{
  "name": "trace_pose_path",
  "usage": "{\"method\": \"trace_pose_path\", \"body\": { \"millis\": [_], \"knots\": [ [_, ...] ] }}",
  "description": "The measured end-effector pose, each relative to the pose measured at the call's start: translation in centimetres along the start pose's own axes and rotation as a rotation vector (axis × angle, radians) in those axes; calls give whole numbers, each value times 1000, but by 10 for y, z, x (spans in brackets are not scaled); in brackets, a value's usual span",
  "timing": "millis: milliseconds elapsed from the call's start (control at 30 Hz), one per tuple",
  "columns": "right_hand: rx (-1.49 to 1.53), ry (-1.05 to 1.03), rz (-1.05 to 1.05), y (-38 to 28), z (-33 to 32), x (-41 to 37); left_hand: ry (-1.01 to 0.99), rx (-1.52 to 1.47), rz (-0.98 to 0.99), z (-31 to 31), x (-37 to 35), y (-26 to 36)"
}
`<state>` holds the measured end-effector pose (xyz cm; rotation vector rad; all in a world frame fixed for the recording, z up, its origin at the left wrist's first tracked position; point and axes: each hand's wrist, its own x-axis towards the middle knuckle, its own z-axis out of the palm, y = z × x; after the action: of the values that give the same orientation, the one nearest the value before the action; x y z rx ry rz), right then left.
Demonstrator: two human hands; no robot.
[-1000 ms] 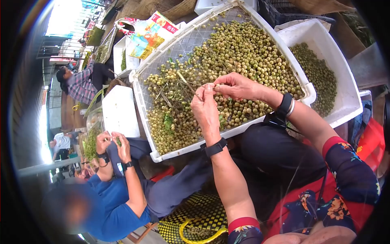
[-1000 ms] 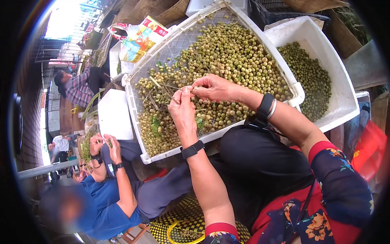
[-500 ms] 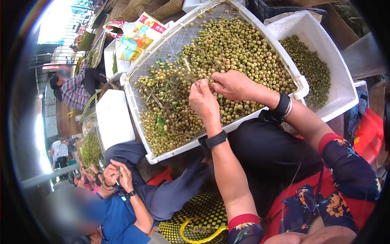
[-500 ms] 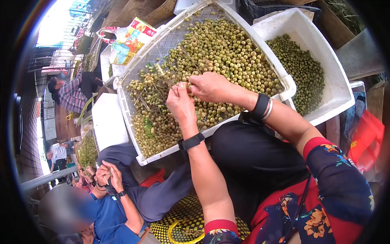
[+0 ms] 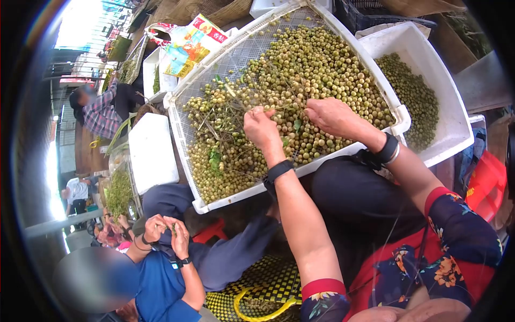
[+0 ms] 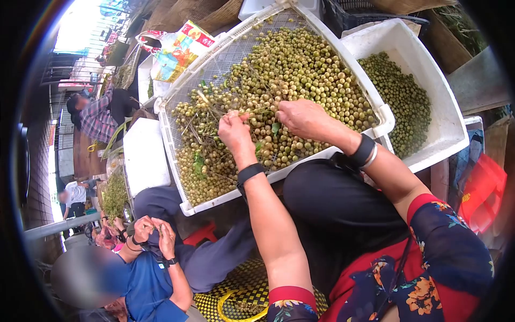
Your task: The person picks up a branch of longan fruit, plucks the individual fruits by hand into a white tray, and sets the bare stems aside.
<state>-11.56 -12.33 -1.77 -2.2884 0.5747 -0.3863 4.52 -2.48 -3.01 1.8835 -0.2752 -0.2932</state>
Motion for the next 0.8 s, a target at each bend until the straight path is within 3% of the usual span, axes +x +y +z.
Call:
{"method": "trace_pose_path", "body": {
  "millis": [133, 200, 267, 333, 367, 400, 467, 600, 733, 800],
  "knots": [
    [-27, 15, 3, 17, -8, 4, -108, -190, -124, -15, -1, 15],
    [-244, 325, -375, 25, -9, 15, -158, -242, -147, -19, -10, 33],
    [-221, 258, -354, 34, -6, 30, -211, -301, -171, -21, -14, 43],
    [863, -195, 72, 27, -2, 43, -342, -389, -152, -23, -17, 45],
    [1092, -272, 172, 12, -7, 38, -353, -400, -146, -21, -18, 43],
    [1182, -302, 216, 7, -4, 40, -353, -401, -145, -18, -19, 43],
    [1172, -372, 105, 3, 4, 45, -340, -240, -60, -15, -20, 43],
    [1160, -302, 92, 4, 13, 53, -326, -124, 37, -13, -23, 43],
    [1374, -169, 140, -3, 20, 45, -254, -358, -114, -1, -28, 42],
    [1377, -153, 118, -4, 20, 44, -229, -330, -132, 4, -28, 38]
  ]
}}
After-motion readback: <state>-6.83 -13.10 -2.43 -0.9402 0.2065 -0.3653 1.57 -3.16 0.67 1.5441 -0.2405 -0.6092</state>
